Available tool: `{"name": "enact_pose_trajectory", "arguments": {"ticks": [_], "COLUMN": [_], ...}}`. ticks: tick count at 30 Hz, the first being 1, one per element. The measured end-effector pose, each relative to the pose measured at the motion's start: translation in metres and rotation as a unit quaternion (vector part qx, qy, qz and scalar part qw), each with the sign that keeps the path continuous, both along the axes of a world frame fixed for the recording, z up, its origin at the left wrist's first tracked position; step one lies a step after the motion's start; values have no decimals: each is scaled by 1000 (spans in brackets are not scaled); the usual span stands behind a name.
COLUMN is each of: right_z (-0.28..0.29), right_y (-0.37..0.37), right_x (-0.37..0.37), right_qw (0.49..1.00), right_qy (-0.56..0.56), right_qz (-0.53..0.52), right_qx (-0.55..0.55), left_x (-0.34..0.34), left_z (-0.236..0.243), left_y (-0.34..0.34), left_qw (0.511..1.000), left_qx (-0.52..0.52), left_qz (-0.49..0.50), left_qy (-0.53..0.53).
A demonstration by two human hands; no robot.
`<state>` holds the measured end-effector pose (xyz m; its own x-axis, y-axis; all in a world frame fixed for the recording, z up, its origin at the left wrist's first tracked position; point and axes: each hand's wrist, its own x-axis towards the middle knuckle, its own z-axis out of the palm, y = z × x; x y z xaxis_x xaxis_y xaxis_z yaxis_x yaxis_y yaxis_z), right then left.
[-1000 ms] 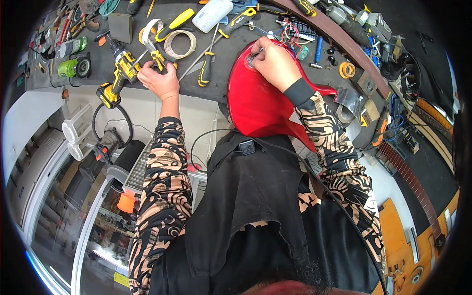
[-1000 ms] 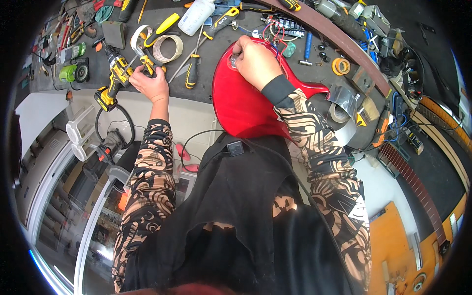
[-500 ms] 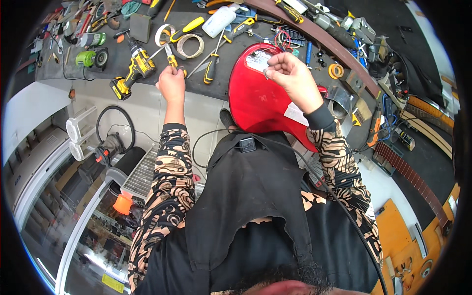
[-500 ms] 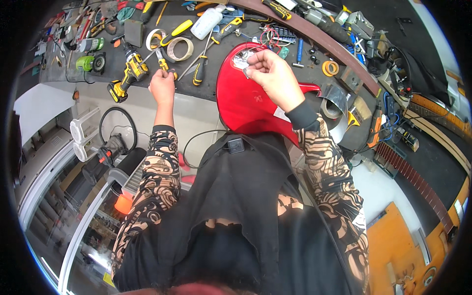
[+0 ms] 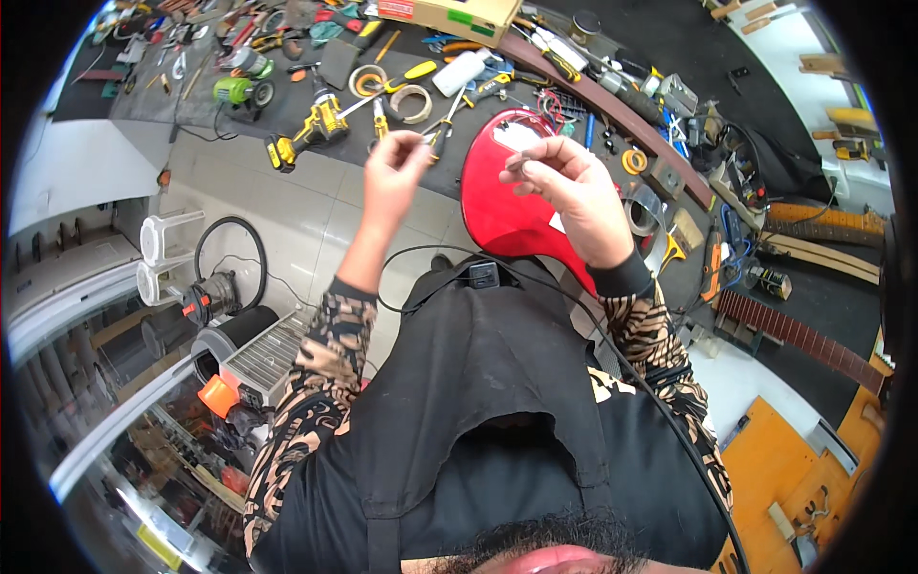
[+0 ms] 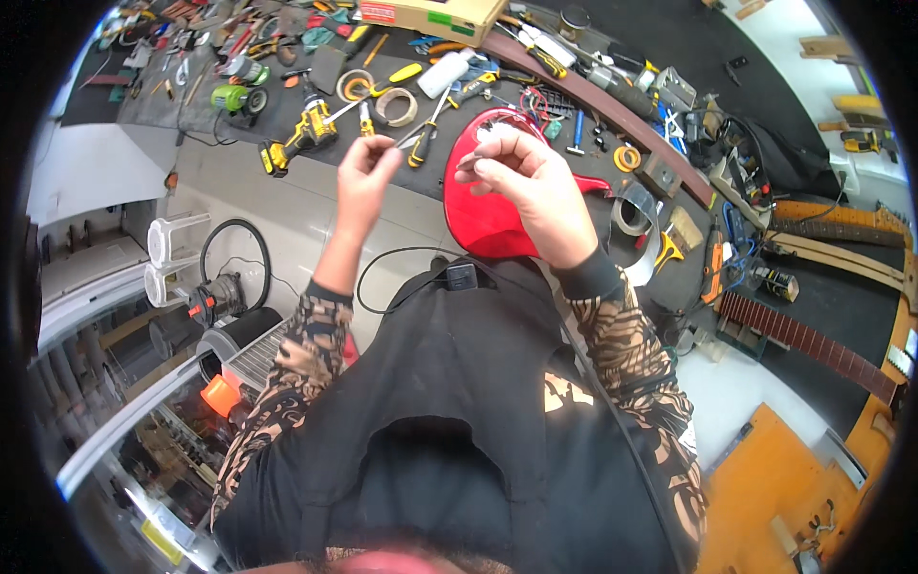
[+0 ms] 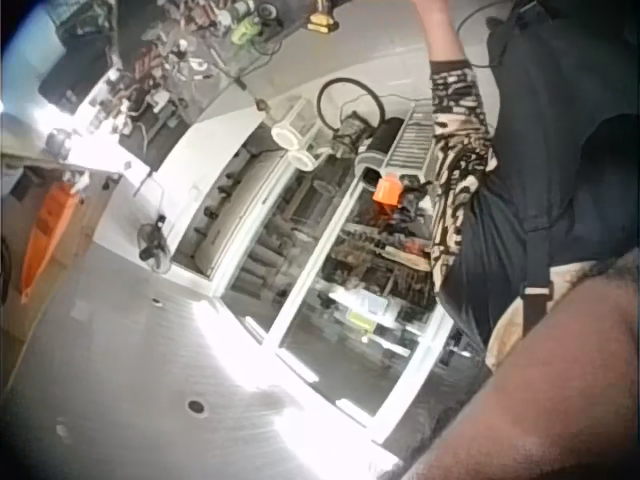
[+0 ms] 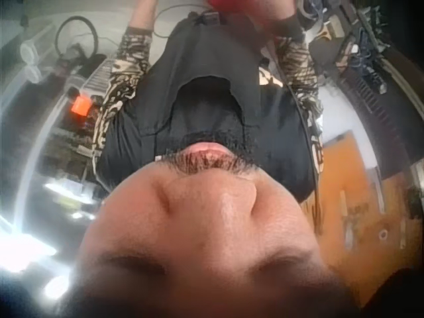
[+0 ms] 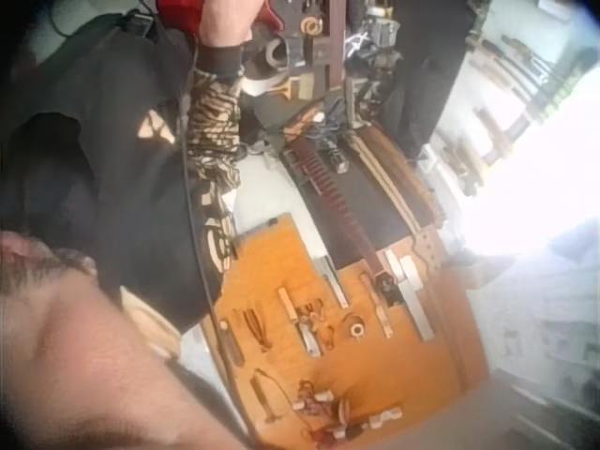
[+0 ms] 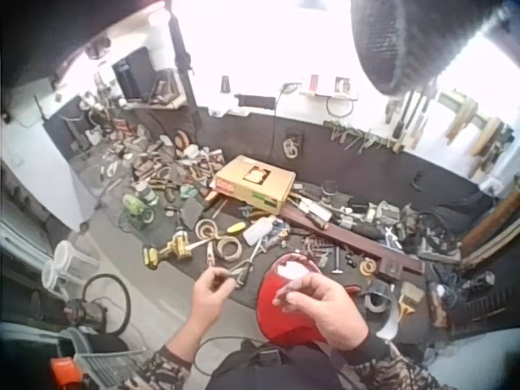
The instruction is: The person works on the internal wiring of a red electric guitar body. They use pliers to strip and cut wires, then use a soldering iron to solder connections inside the guitar's cavity. The person also handles small components and applies tape to the guitar body.
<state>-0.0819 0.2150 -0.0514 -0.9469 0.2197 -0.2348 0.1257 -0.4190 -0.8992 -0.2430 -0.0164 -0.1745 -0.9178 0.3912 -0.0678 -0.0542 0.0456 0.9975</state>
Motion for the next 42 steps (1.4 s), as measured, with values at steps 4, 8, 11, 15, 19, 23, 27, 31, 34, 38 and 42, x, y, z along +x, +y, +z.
{"name": "enact_pose_trajectory", "arguments": {"ticks": [4,8,11,15,19,23,27,31,34,38,42], "right_z": [24,47,61,72,81,107,108,111,107,108,109], "right_y": [-41,-86,-107,-124,-134,-133,-135,-134,-134,-134,-133], "right_x": [16,28,35,46,50,55,60,68,73,80,82], "right_qw": [996,982,969,981,923,828,818,811,823,832,834], "right_qy": [56,113,115,105,284,385,399,398,385,371,364], "right_qz": [25,38,74,97,9,-24,-29,-41,-49,-54,-61], "right_qx": [-59,-144,-205,-127,260,407,412,426,415,409,409], "left_x": [83,115,130,155,170,183,189,196,203,206,207], "left_z": [119,152,165,187,199,220,223,224,226,228,226], "left_y": [-11,-26,-46,-67,-83,-87,-88,-85,-85,-85,-84], "left_qw": [973,966,963,967,968,962,958,964,969,970,972], "left_qx": [85,164,200,219,188,104,99,106,112,133,147], "left_qz": [-95,-51,-31,16,34,78,77,67,56,38,24], "left_qy": [195,193,179,132,166,239,259,234,211,198,181]}}
